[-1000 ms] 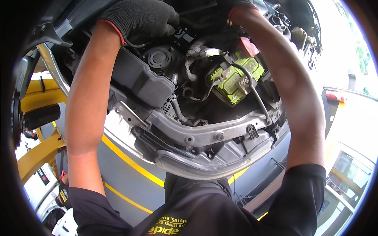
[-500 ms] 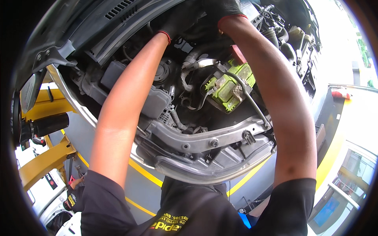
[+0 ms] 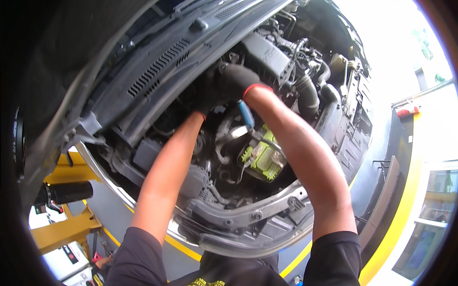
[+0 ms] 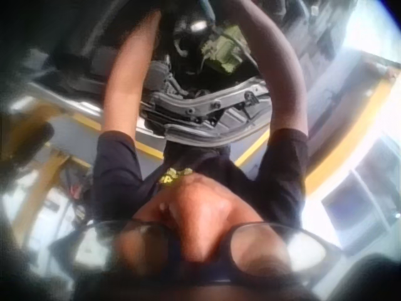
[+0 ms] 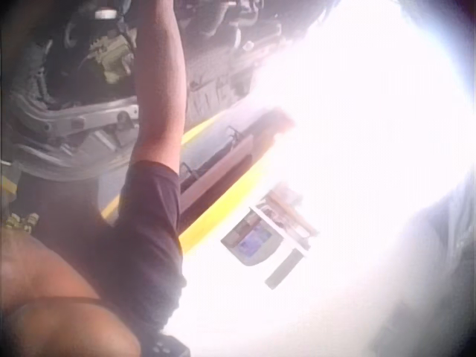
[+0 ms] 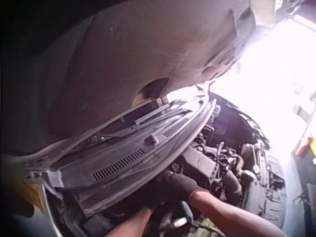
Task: The person works under the hood of a car, using a ratchet and screwdriver to loosen and tighten bolts on engine components. They place a protective cover over the front of the engine bay and continue adjusting parts within the engine compartment.
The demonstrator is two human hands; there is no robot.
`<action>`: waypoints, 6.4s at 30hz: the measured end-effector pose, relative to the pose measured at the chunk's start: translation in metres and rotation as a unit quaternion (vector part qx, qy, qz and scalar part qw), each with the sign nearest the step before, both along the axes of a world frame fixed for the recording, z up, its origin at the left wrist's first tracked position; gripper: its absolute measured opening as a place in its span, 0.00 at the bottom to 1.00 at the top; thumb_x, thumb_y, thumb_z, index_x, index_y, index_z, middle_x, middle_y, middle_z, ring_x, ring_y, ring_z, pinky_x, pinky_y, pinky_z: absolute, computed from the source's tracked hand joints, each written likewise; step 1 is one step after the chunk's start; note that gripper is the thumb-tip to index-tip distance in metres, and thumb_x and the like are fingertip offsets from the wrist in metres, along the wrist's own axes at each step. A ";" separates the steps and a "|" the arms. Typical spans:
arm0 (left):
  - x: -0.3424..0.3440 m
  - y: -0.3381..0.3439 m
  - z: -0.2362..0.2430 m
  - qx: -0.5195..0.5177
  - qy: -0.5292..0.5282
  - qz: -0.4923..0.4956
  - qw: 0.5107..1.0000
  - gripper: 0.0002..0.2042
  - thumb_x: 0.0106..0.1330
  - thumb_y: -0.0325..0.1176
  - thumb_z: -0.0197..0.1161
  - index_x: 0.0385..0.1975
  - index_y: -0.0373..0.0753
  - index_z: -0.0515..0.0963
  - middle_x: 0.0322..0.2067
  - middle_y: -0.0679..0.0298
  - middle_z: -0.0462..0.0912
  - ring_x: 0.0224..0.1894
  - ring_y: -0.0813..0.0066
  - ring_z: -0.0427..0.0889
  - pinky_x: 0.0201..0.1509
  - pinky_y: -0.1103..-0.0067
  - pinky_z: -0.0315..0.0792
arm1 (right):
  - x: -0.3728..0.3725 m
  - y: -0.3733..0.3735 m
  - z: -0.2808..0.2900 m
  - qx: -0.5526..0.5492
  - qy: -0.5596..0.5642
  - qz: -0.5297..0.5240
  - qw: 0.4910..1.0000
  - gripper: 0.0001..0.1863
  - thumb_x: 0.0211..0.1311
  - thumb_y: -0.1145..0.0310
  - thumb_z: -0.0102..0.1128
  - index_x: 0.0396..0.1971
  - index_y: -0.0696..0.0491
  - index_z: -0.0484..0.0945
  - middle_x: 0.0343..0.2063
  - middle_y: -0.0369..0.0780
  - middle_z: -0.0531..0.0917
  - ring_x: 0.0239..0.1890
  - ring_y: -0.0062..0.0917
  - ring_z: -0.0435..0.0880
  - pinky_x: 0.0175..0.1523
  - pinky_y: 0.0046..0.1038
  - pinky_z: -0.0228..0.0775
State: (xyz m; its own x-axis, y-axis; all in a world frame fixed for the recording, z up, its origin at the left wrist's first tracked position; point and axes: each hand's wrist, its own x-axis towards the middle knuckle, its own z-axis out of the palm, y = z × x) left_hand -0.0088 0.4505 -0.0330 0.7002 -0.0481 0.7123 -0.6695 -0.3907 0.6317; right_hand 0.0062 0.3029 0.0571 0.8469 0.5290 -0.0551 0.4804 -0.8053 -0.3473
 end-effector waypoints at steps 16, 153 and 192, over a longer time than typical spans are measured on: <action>-0.003 0.016 -0.019 0.106 0.035 0.123 0.986 0.14 0.78 0.39 0.65 0.56 0.37 0.84 0.49 0.45 0.88 0.54 0.42 0.87 0.58 0.60 0.80 | -0.017 0.026 0.004 -0.204 -0.422 -0.045 0.882 0.08 0.72 0.66 0.62 0.43 0.52 0.86 0.33 0.41 0.87 0.42 0.34 0.88 0.57 0.49 0.78; 0.078 0.038 -0.058 0.340 -0.002 0.232 0.911 0.30 0.74 0.43 0.69 0.72 0.35 0.75 0.68 0.37 0.81 0.71 0.42 0.81 0.72 0.58 0.76 | -0.274 -0.346 -0.085 -0.040 -0.274 -0.347 0.896 0.16 0.63 0.70 0.72 0.51 0.50 0.84 0.53 0.43 0.87 0.57 0.45 0.84 0.62 0.48 0.76; 0.087 0.088 -0.020 0.362 -0.110 0.116 0.919 0.34 0.76 0.55 0.67 0.72 0.35 0.79 0.68 0.40 0.83 0.74 0.42 0.79 0.80 0.59 0.69 | 0.055 -0.069 -0.001 0.073 -0.246 -0.106 0.961 0.27 0.75 0.54 0.63 0.70 0.44 0.76 0.62 0.61 0.80 0.58 0.62 0.87 0.58 0.58 0.81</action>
State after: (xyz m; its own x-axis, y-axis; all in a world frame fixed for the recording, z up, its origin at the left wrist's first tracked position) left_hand 0.0785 0.5384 -0.0527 0.5947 -0.4318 0.6781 -0.5953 -0.8034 0.0104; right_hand 0.0612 0.2343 0.0566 0.8404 0.3139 0.4418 0.4466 -0.8630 -0.2363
